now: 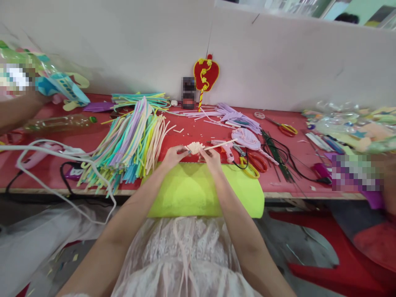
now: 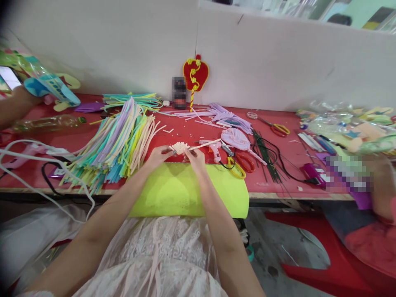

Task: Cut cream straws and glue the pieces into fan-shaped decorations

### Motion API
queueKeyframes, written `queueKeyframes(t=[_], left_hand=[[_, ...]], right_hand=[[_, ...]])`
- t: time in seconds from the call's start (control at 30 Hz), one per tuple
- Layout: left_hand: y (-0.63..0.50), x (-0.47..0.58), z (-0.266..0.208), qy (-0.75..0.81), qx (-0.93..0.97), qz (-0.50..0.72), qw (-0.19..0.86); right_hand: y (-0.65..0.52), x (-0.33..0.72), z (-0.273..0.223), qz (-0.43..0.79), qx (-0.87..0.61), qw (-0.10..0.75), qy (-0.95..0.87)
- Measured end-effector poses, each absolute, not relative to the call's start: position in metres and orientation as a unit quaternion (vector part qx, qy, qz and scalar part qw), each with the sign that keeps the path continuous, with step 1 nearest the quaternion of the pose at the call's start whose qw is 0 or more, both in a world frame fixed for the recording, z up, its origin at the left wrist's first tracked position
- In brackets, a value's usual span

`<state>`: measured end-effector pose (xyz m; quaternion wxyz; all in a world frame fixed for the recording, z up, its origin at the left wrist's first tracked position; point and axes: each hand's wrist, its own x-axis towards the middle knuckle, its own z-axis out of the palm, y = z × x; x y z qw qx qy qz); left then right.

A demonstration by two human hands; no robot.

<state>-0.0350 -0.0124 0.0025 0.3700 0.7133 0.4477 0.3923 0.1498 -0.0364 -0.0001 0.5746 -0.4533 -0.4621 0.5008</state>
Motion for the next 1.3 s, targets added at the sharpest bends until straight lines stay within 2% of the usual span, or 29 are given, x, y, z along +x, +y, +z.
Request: queueKeyframes(t=[0.5,0.73,1.03,1.3], left_hand=[[-0.0157,-0.0345,0.0099,0.449,0.715,0.373,0.385],[-0.0145,-0.0345,0.0062,0.430,0.705,0.370,0.426],[-0.0111,-0.0363,0.0028,0.451,0.698,0.401,0.386],[-0.0097,-0.0346,0.0014,0.449,0.667,0.408,0.432]], right_hand=[[-0.0383,0.1480,0.0014,0.500,-0.459,0.574,-0.459],[-0.0389,0.1476,0.0014,0.518,-0.433,0.582,-0.453],[-0.0404,0.1473,0.0045,0.520,-0.445,0.563,-0.463],[-0.0410,0.1480,0.0041,0.519,-0.438,0.568,-0.466]])
